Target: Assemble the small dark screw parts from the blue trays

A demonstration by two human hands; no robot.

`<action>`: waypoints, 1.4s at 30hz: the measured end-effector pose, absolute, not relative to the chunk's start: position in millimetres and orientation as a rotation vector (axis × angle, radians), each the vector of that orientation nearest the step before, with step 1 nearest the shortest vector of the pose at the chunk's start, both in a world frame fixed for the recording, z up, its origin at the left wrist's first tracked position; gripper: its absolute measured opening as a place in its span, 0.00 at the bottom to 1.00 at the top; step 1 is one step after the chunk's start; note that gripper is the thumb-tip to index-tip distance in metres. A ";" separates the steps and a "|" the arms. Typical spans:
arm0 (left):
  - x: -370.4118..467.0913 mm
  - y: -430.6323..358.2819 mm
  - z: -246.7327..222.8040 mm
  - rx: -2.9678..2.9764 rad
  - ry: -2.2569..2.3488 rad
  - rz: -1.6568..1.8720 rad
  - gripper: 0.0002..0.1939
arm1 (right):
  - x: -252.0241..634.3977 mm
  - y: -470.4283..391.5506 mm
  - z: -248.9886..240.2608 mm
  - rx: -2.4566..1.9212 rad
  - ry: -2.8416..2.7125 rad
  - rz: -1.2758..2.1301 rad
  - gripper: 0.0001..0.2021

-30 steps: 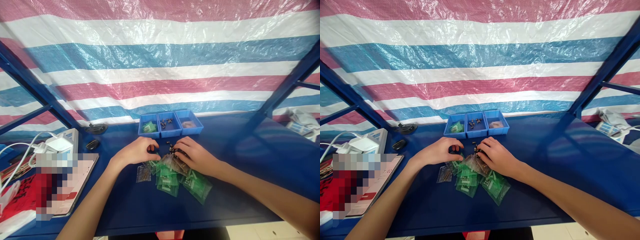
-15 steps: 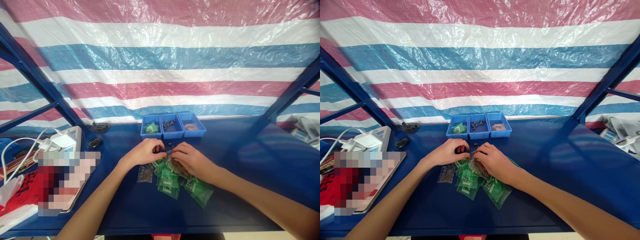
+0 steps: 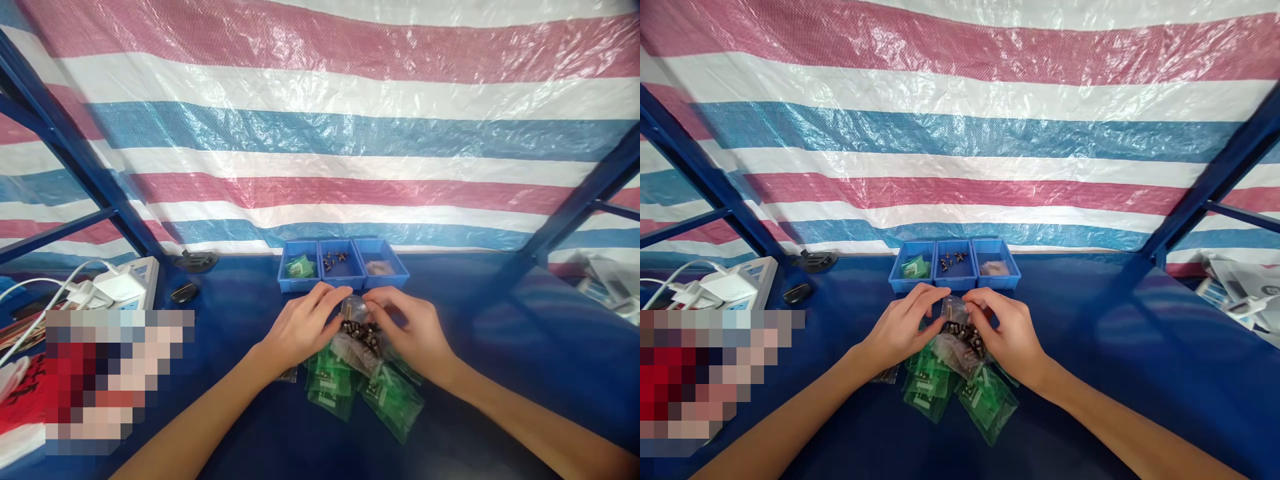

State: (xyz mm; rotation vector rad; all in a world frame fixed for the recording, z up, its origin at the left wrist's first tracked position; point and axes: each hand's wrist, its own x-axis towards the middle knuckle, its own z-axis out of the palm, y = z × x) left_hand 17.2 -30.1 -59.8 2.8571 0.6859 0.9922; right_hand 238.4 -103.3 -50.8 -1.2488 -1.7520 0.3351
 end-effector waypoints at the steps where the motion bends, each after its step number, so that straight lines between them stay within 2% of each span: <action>1: 17.4 -31.4 -59.0 2.886 0.670 1.014 0.21 | 237.3 -103.6 -50.0 -1.246 -1.708 0.464 0.07; 3: 17.6 -33.4 -56.0 2.944 0.635 1.082 0.17 | 235.3 -104.0 -49.5 -1.233 -1.627 0.668 0.08; 6: 17.5 -33.7 -52.3 3.006 0.600 1.155 0.10 | 235.7 -104.2 -51.1 -1.247 -1.598 0.739 0.10; 14: 14.6 -22.5 -61.1 2.924 0.627 1.119 0.11 | 236.5 -100.5 -54.6 -1.203 -1.997 0.406 0.11; 18: 17.2 -24.4 -63.9 2.947 0.604 1.027 0.12 | 236.0 -98.9 -53.3 -1.195 -2.044 0.317 0.06; 21: 19.4 -28.4 -64.8 2.975 0.557 0.993 0.11 | 237.4 -98.3 -52.7 -1.182 -2.027 0.267 0.09; 23: 19.9 -30.1 -64.8 2.931 0.582 1.016 0.08 | 238.0 -97.8 -52.7 -1.192 -1.989 0.321 0.10; 27: 19.8 -31.2 -63.8 2.875 0.620 1.043 0.13 | 236.8 -96.5 -53.2 -1.219 -1.802 0.580 0.12; 32: 22.8 -34.8 -62.9 2.892 0.567 1.006 0.13 | 232.5 -97.8 -51.3 -1.133 -1.656 0.858 0.12; 42: 22.9 -32.3 -65.7 2.823 0.671 1.114 0.14 | 231.0 -100.7 -46.3 -1.101 -1.618 0.917 0.10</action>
